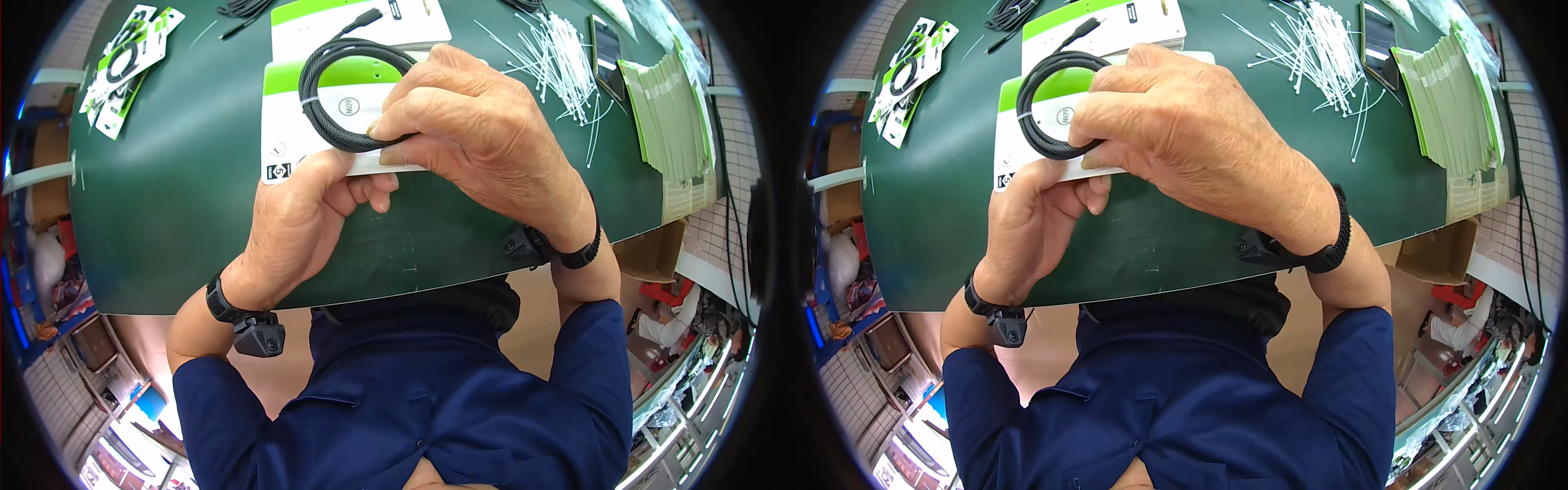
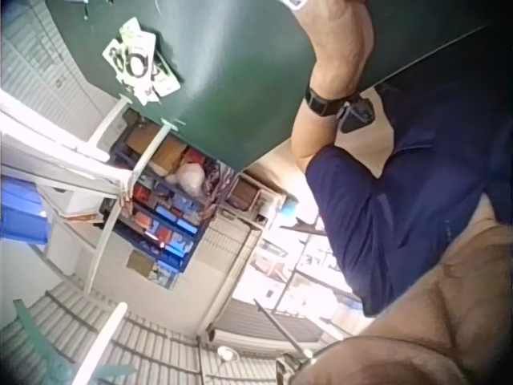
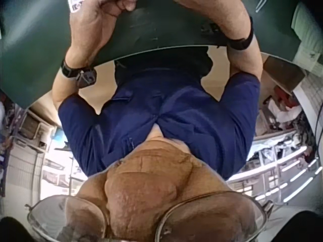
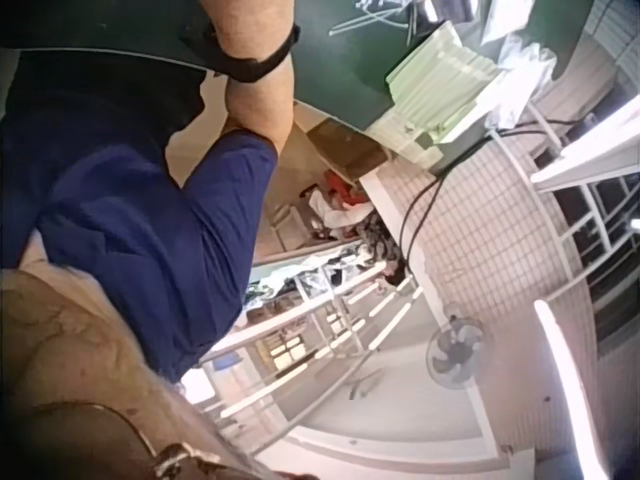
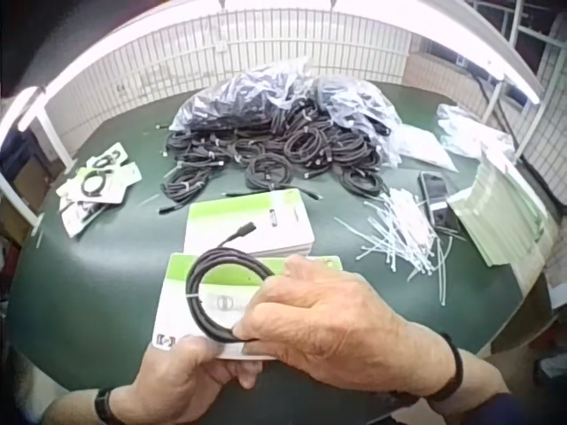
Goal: Packaging black cables onto cardboard cards and securing them.
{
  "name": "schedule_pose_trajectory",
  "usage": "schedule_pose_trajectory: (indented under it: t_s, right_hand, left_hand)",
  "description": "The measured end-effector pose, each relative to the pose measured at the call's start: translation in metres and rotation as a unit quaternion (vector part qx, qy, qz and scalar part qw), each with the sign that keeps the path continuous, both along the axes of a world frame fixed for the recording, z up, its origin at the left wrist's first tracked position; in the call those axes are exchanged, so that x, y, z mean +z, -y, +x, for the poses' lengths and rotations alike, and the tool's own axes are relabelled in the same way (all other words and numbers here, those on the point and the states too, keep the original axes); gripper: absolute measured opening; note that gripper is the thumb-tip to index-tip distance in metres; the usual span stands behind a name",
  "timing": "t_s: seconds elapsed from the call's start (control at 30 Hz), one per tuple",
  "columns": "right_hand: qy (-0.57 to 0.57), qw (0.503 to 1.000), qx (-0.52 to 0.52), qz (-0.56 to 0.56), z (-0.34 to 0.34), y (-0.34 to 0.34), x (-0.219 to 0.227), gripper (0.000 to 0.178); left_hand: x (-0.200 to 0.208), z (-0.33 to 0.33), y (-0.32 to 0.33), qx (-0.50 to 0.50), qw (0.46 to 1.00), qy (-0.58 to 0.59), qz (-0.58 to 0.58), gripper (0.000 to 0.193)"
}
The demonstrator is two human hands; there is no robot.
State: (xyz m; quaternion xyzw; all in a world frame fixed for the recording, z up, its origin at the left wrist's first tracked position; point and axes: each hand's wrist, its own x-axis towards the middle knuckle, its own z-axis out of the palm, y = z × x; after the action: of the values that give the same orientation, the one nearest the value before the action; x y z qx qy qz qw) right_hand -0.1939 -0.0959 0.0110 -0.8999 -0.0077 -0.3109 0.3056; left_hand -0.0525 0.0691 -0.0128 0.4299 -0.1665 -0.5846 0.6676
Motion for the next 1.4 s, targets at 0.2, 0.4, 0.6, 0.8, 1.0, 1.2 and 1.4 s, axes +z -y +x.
schedule_pose_trajectory:
  t_s: [0.2,0.4,0.6,0.8,1.0,1.2,1.4]
  right_hand:
    - [0.0,1.0,-0.009,0.022,-0.003,0.009,-0.003,0.028]
    - [-0.005,0.998,-0.007,0.064,-0.001,0.012,-0.008,0.026]
    - [0.008,0.995,0.015,0.099,0.003,0.006,-0.01,0.026]
    - [0.01,0.995,0.014,0.095,0.006,-0.001,-0.008,0.028]
    - [0.01,0.995,-0.001,0.102,0.005,-0.002,-0.006,0.031]
    - [-0.024,0.994,-0.008,0.107,0.003,-0.003,-0.002,0.031]
    - [-0.059,0.985,-0.031,0.159,0.003,-0.005,-0.001,0.032]
  left_hand:
    - [-0.005,0.002,0.007,-0.01,0.996,0.07,-0.047,0.031]
    - [-0.005,0.001,0.014,0.0,0.992,0.105,-0.074,0.03]
    - [-0.003,0.003,0.016,0.021,0.983,0.159,-0.086,0.029]
    - [0.014,-0.006,0.029,0.109,0.975,0.192,0.012,0.027]
    - [0.01,0.001,0.032,0.125,0.971,0.202,0.006,0.023]
    - [0.005,0.004,0.034,0.096,0.971,0.216,0.032,0.025]
    - [0.007,0.002,0.039,0.117,0.978,0.171,0.032,0.027]
